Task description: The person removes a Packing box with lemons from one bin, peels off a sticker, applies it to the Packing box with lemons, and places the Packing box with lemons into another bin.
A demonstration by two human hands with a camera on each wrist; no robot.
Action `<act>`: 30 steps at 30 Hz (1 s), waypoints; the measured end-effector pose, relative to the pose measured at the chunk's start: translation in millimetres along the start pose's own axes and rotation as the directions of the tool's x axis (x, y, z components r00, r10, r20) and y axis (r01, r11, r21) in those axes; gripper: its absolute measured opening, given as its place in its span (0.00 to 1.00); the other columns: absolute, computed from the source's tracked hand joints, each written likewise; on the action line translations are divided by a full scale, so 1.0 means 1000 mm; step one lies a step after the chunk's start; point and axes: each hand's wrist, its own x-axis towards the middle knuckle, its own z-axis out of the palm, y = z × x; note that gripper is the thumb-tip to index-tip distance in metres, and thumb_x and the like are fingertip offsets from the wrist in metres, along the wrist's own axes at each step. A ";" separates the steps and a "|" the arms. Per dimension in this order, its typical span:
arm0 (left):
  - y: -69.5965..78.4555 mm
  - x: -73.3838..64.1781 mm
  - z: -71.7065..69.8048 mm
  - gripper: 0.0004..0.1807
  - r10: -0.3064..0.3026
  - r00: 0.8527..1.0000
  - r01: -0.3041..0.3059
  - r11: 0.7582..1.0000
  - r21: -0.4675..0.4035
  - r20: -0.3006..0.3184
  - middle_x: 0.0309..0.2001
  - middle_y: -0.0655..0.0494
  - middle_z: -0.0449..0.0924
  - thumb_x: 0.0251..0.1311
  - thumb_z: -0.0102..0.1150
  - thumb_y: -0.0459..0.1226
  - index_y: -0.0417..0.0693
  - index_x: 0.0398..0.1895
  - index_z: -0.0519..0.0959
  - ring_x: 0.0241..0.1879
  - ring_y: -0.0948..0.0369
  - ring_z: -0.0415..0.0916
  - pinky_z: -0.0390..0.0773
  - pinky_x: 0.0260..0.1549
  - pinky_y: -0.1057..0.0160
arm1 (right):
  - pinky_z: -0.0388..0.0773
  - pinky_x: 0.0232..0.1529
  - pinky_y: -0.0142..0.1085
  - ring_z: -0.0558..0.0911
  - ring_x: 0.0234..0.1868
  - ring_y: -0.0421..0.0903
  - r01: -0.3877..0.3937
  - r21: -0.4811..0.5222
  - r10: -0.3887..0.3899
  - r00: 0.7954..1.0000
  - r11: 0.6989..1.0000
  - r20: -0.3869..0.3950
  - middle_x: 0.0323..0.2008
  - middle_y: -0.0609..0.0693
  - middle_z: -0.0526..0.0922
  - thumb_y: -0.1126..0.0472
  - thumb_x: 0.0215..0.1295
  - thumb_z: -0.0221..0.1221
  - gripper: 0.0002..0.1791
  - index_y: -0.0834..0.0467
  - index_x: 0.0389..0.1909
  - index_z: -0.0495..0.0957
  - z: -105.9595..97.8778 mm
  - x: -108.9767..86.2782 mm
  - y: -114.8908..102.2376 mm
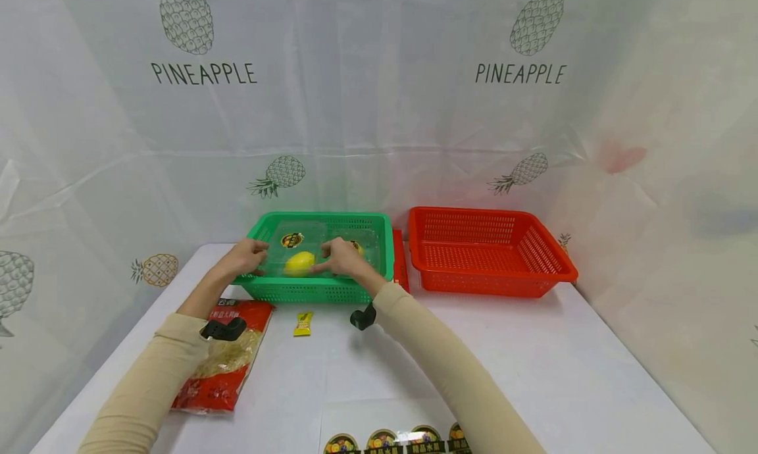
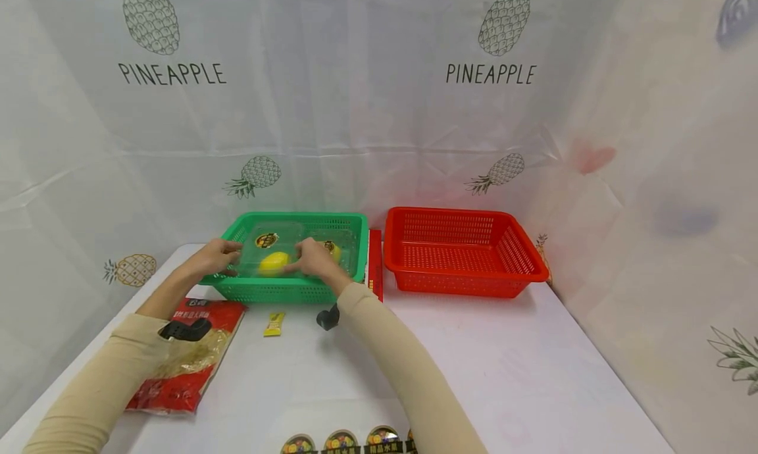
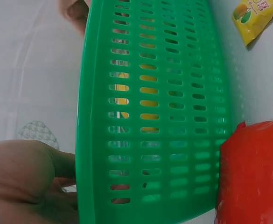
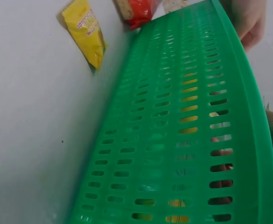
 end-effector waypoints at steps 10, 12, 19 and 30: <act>-0.003 0.002 0.001 0.28 0.011 1.000 -0.012 0.999 0.048 0.020 0.71 0.22 0.48 0.75 0.34 0.30 0.23 0.72 0.48 0.65 0.32 0.63 0.82 0.49 0.51 | 0.78 0.59 0.41 0.76 0.65 0.50 -0.034 -0.088 0.030 0.998 0.996 -0.055 0.63 0.53 0.77 0.46 0.56 0.69 0.38 0.58 0.66 0.72 0.006 0.000 -0.005; -0.003 0.002 0.002 0.28 0.002 1.000 -0.004 0.998 0.057 0.029 0.71 0.22 0.49 0.75 0.35 0.30 0.23 0.73 0.47 0.66 0.32 0.61 0.81 0.51 0.50 | 0.78 0.59 0.41 0.76 0.65 0.49 -0.035 -0.094 0.030 0.998 0.995 -0.056 0.63 0.52 0.77 0.46 0.56 0.69 0.38 0.58 0.65 0.73 0.007 0.000 -0.005; -0.004 0.002 0.005 0.28 0.032 0.999 -0.033 0.993 0.116 0.019 0.68 0.21 0.56 0.73 0.39 0.29 0.20 0.70 0.51 0.64 0.32 0.64 0.78 0.55 0.45 | 0.79 0.58 0.43 0.77 0.63 0.51 -0.020 -0.092 0.014 0.998 0.996 -0.065 0.62 0.55 0.78 0.51 0.59 0.69 0.33 0.61 0.63 0.74 0.008 0.000 -0.005; 0.002 0.000 0.012 0.27 0.102 0.995 -0.094 0.951 0.296 -0.012 0.65 0.23 0.63 0.75 0.43 0.35 0.24 0.69 0.59 0.64 0.32 0.63 0.75 0.54 0.43 | 0.80 0.56 0.41 0.79 0.61 0.50 -0.003 -0.076 -0.002 0.998 0.997 -0.068 0.60 0.53 0.80 0.50 0.62 0.66 0.30 0.60 0.62 0.75 0.006 -0.003 -0.004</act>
